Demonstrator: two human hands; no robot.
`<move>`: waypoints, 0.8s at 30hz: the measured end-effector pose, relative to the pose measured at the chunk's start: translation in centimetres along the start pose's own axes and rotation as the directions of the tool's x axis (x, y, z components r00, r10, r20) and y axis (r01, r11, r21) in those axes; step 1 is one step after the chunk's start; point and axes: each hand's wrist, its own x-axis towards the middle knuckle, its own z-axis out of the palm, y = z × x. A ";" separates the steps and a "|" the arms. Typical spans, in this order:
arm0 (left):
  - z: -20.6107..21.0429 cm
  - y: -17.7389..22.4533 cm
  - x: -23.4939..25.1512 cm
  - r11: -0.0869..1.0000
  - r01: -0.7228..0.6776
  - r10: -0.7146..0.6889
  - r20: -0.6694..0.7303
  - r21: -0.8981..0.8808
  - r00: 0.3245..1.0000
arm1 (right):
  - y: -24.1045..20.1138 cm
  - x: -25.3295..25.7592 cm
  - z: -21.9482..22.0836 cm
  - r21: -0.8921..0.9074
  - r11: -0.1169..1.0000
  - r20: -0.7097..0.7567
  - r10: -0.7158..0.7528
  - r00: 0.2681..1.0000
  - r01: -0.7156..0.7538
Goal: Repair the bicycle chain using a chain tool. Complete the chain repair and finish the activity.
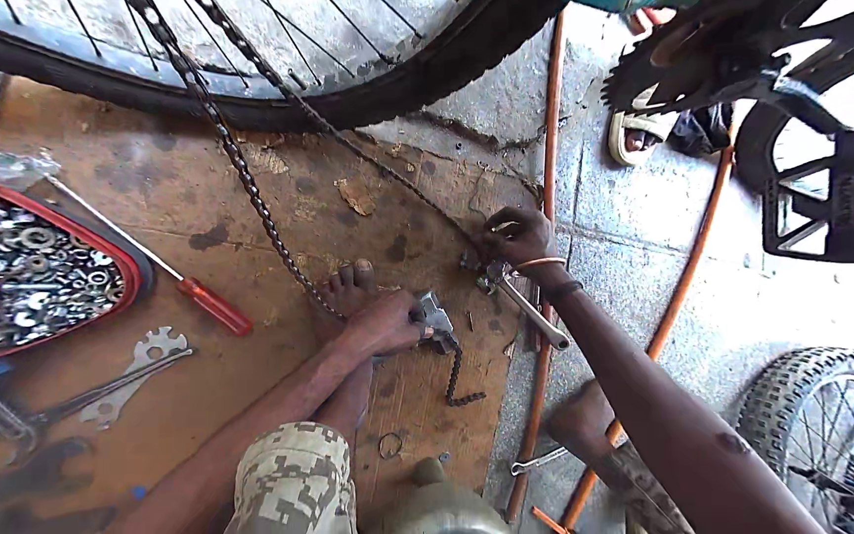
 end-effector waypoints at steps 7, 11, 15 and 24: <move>0.4 -0.2 0.0 1.000 0.010 -0.010 -0.015 -0.022 1.000 | -1.7 -6.1 0.6 0.760 0.597 0.186 0.179 0.966 -0.257; 0.3 0.2 -0.2 1.000 0.022 -0.022 -0.025 -0.016 0.999 | -2.8 -13.8 2.6 0.541 0.822 0.199 0.080 0.977 -0.177; -0.1 0.5 -0.1 1.000 0.023 -0.023 -0.006 -0.003 1.000 | -1.5 -17.1 7.1 0.054 0.979 0.003 -0.196 0.981 0.195; 1.4 -1.3 -1.4 0.932 -0.144 0.274 -0.387 0.333 0.880 | -1.3 -16.4 6.5 -0.114 0.911 0.100 -0.387 0.917 0.397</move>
